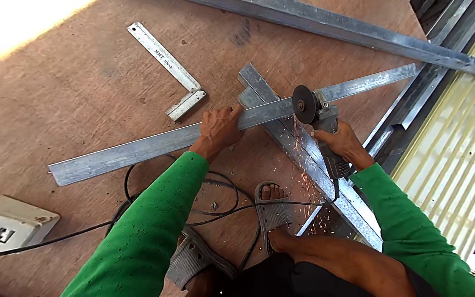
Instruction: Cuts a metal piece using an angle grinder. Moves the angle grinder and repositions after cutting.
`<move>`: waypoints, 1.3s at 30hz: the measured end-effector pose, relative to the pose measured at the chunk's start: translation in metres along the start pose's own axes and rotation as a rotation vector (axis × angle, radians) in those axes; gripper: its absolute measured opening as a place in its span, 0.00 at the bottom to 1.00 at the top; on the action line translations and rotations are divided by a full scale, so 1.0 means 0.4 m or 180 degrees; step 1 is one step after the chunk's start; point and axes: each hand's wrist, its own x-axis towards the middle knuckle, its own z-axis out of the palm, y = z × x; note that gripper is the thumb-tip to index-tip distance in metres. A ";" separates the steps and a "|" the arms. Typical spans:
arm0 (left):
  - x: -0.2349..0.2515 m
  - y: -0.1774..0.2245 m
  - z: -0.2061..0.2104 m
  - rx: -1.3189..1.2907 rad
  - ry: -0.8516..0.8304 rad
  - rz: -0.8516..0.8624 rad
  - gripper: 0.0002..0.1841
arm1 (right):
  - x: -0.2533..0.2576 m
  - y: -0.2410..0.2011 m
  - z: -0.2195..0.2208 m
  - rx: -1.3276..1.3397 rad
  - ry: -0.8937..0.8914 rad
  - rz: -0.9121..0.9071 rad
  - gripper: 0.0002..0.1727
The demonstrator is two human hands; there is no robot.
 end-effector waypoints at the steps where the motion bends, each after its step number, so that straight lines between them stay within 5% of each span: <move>1: 0.001 0.000 0.000 0.0007 -0.0005 -0.0002 0.30 | 0.000 -0.001 0.000 0.0013 -0.0005 -0.0001 0.33; 39: 0.005 -0.004 0.005 0.0081 -0.0021 0.0033 0.30 | 0.009 -0.006 0.001 0.0138 -0.0055 -0.0127 0.33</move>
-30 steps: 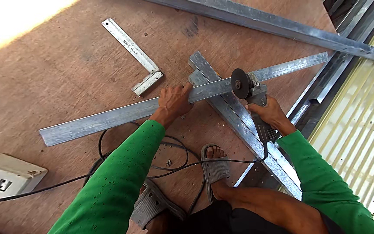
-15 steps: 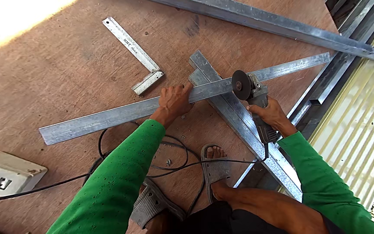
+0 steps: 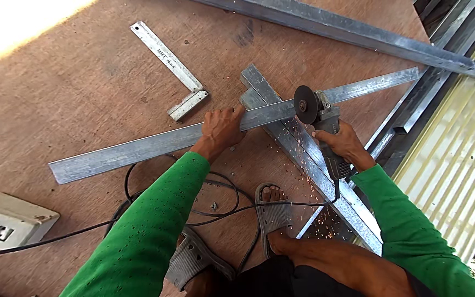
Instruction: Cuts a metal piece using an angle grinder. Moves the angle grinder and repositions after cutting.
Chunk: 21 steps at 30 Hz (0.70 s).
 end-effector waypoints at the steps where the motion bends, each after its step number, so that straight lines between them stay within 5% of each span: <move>1: 0.001 0.000 0.000 0.0000 0.0005 -0.0001 0.30 | 0.002 -0.001 -0.001 -0.0025 0.0007 0.0000 0.33; 21: -0.004 0.006 -0.012 -0.0003 -0.0023 -0.0024 0.29 | 0.014 -0.009 0.004 -0.0097 0.0040 0.0024 0.33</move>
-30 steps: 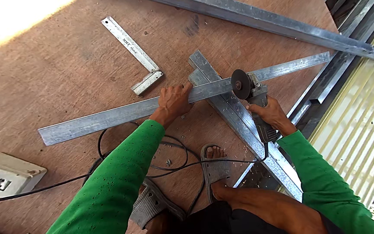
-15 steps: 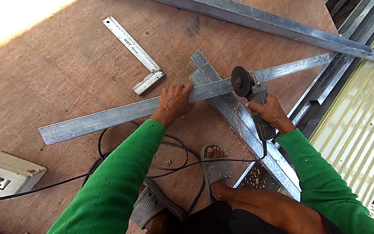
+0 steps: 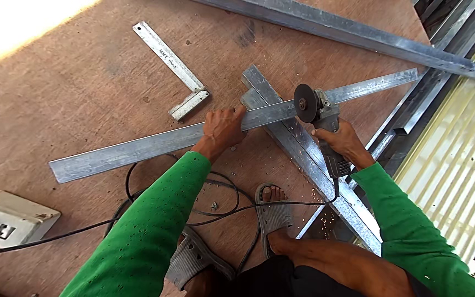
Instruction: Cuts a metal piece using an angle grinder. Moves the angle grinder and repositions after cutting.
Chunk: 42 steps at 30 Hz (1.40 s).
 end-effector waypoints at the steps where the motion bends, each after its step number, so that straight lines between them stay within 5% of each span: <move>1: 0.001 0.000 0.001 0.0011 0.0006 0.0000 0.29 | 0.000 0.001 0.001 -0.0004 0.0002 -0.0001 0.33; 19: -0.006 -0.014 0.036 -0.0125 0.0176 0.0062 0.29 | -0.007 0.002 0.000 -0.0147 -0.0072 0.0036 0.34; 27: -0.009 -0.060 0.038 -0.0165 0.0290 0.0021 0.29 | -0.111 -0.003 -0.069 0.1948 0.0140 0.0420 0.30; 36: 0.038 -0.225 -0.088 -0.0196 0.0298 -0.0781 0.34 | -0.133 -0.013 -0.045 0.3243 -0.0156 0.0321 0.24; 42: -0.013 -0.157 -0.076 -0.0511 0.1324 -0.0500 0.37 | -0.133 -0.036 -0.009 0.3678 -0.0322 0.0016 0.23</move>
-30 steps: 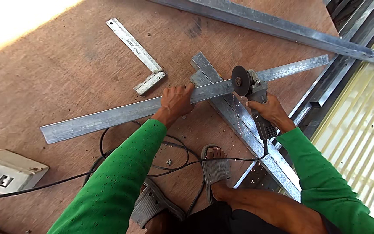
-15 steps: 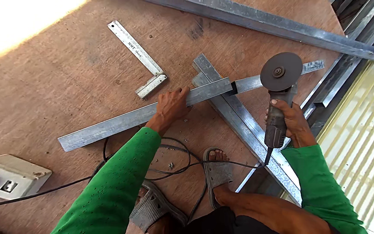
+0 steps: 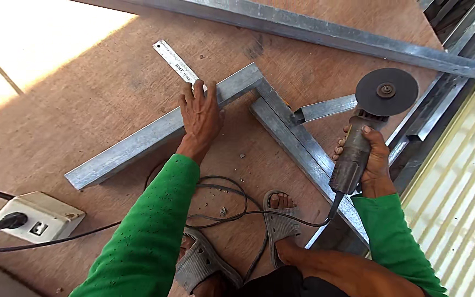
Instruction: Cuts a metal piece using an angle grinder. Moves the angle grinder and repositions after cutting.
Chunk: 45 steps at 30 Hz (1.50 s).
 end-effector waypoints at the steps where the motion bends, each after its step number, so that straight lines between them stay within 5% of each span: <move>1: -0.038 0.056 0.002 -0.0197 0.0110 0.0271 0.38 | 0.001 0.002 -0.002 0.0062 -0.0060 -0.0027 0.24; 8: -0.293 0.366 0.090 -0.1396 -0.0517 0.2337 0.37 | 0.048 0.050 0.043 0.0495 -0.0478 -0.0083 0.28; 19: -0.312 0.350 0.046 -0.1720 -0.0175 0.2179 0.24 | 0.055 0.068 0.104 0.0657 -0.0626 0.0055 0.28; 26: -0.260 0.254 -0.048 -0.3810 -0.2134 0.1190 0.30 | 0.064 0.088 0.187 0.0462 -0.0643 -0.0083 0.23; 32: -0.205 0.282 -0.080 -0.2669 -0.1594 0.0088 0.45 | 0.069 0.133 0.354 0.0100 -0.0580 -0.0170 0.18; 35: -0.186 0.239 -0.069 -0.2346 -0.1190 -0.0484 0.41 | 0.083 0.166 0.432 -0.0035 -0.0638 0.0027 0.18; 41: -0.149 -0.004 -0.134 -0.1876 -0.0463 -0.0686 0.35 | 0.141 0.184 0.468 -0.1510 -0.1577 -0.0107 0.38; 45: -0.121 -0.217 -0.201 -0.1442 -0.0046 -0.0924 0.36 | 0.147 0.157 0.370 -0.1984 -0.1451 -0.0554 0.38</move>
